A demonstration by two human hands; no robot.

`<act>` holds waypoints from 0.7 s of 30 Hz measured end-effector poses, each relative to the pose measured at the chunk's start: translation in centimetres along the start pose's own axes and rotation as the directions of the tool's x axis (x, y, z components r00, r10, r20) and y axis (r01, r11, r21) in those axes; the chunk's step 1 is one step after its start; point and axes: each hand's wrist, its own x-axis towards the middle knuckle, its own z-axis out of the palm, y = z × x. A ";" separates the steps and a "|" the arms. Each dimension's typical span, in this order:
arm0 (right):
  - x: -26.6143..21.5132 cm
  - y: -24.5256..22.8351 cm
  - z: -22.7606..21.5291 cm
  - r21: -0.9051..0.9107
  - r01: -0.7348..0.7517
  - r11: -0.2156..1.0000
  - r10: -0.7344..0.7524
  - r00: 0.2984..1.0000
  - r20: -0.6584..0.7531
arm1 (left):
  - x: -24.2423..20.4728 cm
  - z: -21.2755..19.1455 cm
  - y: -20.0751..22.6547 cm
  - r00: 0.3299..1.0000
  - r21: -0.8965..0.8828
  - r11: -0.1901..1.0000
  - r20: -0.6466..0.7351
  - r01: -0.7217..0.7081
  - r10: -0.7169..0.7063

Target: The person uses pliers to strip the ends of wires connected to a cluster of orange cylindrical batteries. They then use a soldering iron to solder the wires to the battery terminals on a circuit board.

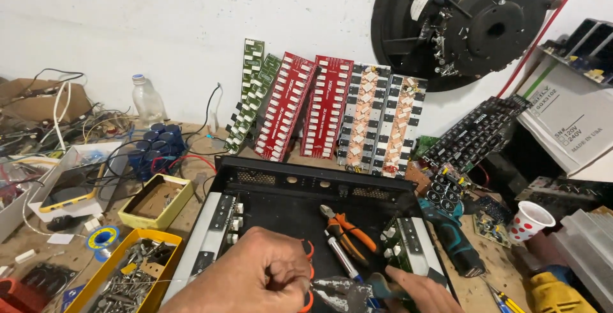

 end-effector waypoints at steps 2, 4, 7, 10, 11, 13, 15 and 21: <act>-0.5 0.4 0.6 0.047 0.011 0.999 -0.009 0.999 -0.042 | 0.1 0.1 -0.6 0.999 -0.008 0.999 -0.008 -0.034 0.034; -0.3 0.4 0.3 0.095 0.023 0.995 -0.014 0.996 -0.089 | 0.4 0.1 -1.0 0.997 -0.014 0.997 -0.014 -0.073 0.072; 0.1 0.2 0.1 0.055 -0.025 0.998 0.015 0.985 0.175 | 0.5 0.1 -1.1 0.998 -0.054 0.997 0.019 -0.055 0.056; -0.4 1.0 2.4 0.015 -0.071 0.997 0.072 0.995 -0.067 | 0.5 0.1 -0.8 0.995 0.021 0.996 -0.047 -0.088 0.089; -0.5 1.5 3.1 0.059 -0.059 0.997 0.066 0.988 -0.136 | 0.5 0.1 -0.9 0.993 0.033 0.994 -0.048 -0.104 0.106; -1.2 1.0 3.3 0.102 -0.043 0.994 0.063 0.977 -0.203 | 0.6 0.1 -1.0 0.991 0.043 0.992 -0.049 -0.120 0.122; -2.7 -0.9 2.2 0.142 -0.085 0.986 0.124 0.946 -0.299 | 0.7 0.2 -1.1 0.986 0.099 0.984 -0.071 -0.146 0.153; 0.6 1.7 2.7 0.093 -0.023 0.995 0.049 0.958 -0.284 | 0.8 0.0 -1.7 0.983 0.078 0.983 -0.068 -0.166 0.172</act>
